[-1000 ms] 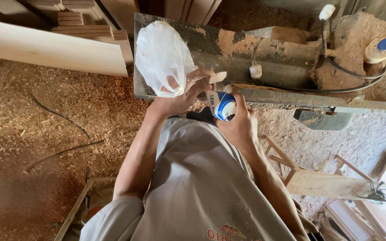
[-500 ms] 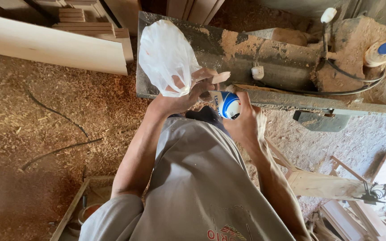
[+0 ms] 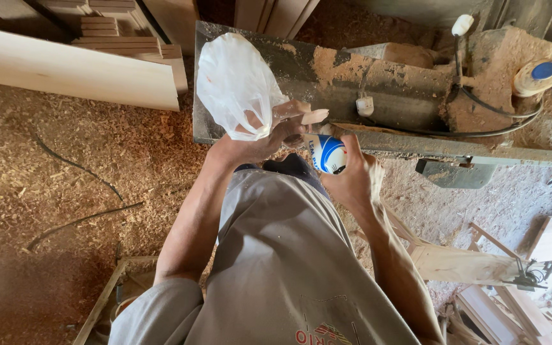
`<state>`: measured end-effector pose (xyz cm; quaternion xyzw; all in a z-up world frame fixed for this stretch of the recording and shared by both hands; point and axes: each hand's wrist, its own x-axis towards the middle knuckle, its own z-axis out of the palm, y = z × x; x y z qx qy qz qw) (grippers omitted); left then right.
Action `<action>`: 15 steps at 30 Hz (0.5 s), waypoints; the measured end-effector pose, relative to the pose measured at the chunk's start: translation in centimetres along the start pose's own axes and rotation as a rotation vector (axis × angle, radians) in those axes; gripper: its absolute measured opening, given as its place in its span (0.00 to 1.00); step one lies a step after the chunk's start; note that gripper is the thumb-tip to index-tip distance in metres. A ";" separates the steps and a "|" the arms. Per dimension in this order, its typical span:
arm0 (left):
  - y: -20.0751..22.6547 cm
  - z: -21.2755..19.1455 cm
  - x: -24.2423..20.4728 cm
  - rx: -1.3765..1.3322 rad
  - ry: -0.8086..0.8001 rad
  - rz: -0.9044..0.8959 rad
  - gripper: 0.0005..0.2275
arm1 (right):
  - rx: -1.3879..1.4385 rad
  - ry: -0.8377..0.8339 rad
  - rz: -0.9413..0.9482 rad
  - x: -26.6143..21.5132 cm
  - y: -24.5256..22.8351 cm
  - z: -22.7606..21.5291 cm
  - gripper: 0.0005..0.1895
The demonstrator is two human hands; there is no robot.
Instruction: The person mixes a substance from a bottle and a bag into a small container using a wooden stick.
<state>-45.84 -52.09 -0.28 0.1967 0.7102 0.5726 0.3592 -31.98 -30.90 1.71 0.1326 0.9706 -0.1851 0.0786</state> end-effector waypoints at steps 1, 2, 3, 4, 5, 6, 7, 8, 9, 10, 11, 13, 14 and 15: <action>0.0 0.0 0.0 0.019 -0.002 -0.009 0.17 | 0.059 -0.043 0.056 -0.1 0.2 -0.1 0.30; -0.1 0.0 0.0 0.039 -0.004 -0.019 0.18 | 0.119 -0.086 0.111 -0.1 0.3 0.0 0.28; -0.2 0.1 0.0 0.059 -0.005 -0.028 0.19 | 0.123 -0.089 0.115 -0.1 0.4 0.0 0.28; -0.3 0.1 0.0 0.083 0.035 0.077 0.18 | 0.127 -0.091 0.119 -0.1 0.6 0.1 0.28; -0.3 0.1 0.0 0.106 0.074 0.182 0.17 | 0.131 -0.094 0.123 -0.2 0.7 0.1 0.28; -0.3 0.2 0.0 0.130 0.111 0.288 0.16 | 0.129 -0.106 0.146 -0.2 0.9 0.1 0.28; -0.3 0.2 -0.1 0.097 0.077 0.209 0.19 | 0.128 -0.118 0.168 -0.3 1.0 0.2 0.29; -0.3 0.2 -0.1 0.064 0.042 0.130 0.21 | 0.126 -0.131 0.191 -0.2 1.2 0.3 0.29; -0.2 0.3 -0.1 0.030 0.007 0.051 0.24 | 0.126 -0.120 0.173 -0.2 1.4 0.2 0.29; -0.1 0.3 -0.1 0.062 0.014 0.071 0.23 | 0.125 -0.110 0.155 -0.3 1.5 0.3 0.30; -0.1 0.3 -0.2 0.095 0.022 0.092 0.22 | 0.125 -0.099 0.138 -0.3 1.6 0.2 0.30; 0.1 0.3 -0.3 0.123 0.022 0.087 0.20 | 0.087 -0.146 0.181 -0.5 1.8 0.1 0.27; 0.1 0.4 -0.3 0.120 0.014 0.063 0.20 | 0.069 -0.169 0.202 -0.6 1.9 0.0 0.25; 0.1 0.4 -0.3 0.118 0.006 0.039 0.19 | 0.090 -0.159 0.201 -0.6 1.9 0.0 0.26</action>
